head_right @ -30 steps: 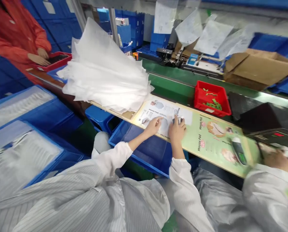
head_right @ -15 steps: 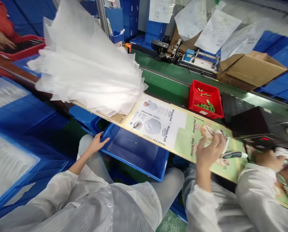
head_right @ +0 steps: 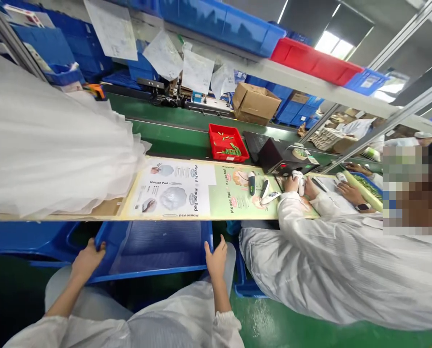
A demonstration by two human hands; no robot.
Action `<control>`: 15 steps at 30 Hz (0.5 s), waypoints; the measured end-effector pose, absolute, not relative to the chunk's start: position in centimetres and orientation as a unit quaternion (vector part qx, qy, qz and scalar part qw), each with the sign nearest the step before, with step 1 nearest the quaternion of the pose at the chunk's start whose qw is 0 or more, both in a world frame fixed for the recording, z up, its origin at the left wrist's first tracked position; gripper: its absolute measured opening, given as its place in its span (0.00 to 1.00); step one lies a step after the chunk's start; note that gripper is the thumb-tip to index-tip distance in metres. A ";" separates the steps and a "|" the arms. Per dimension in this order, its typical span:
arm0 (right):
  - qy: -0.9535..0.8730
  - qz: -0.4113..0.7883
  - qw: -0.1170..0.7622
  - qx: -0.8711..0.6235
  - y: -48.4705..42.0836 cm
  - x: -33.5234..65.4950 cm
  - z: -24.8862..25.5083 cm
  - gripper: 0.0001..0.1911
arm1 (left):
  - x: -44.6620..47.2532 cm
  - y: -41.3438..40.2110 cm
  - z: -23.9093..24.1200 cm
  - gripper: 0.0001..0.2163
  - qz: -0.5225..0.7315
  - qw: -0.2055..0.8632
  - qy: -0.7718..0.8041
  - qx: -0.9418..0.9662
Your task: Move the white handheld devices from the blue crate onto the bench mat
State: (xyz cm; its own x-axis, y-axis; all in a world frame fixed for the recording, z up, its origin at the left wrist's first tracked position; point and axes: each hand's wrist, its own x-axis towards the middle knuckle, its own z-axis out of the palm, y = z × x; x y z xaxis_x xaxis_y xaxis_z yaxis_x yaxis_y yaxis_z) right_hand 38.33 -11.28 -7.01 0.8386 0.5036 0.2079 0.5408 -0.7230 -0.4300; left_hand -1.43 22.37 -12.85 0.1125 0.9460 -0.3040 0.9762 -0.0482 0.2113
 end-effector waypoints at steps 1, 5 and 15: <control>-0.278 0.010 0.214 -0.936 -10.6 38.7 -7.3 0.26 | -1.4 22.3 -12.8 0.37 -0.040 0.185 0.666 0.721; -0.212 0.172 0.121 -0.954 -7.8 39.6 -8.8 0.22 | -0.9 21.8 -11.9 0.37 -0.042 0.188 0.676 0.712; -0.150 0.256 -0.007 -0.955 -5.1 40.3 -7.4 0.26 | 3.1 20.3 -7.6 0.32 -0.112 0.144 0.725 0.664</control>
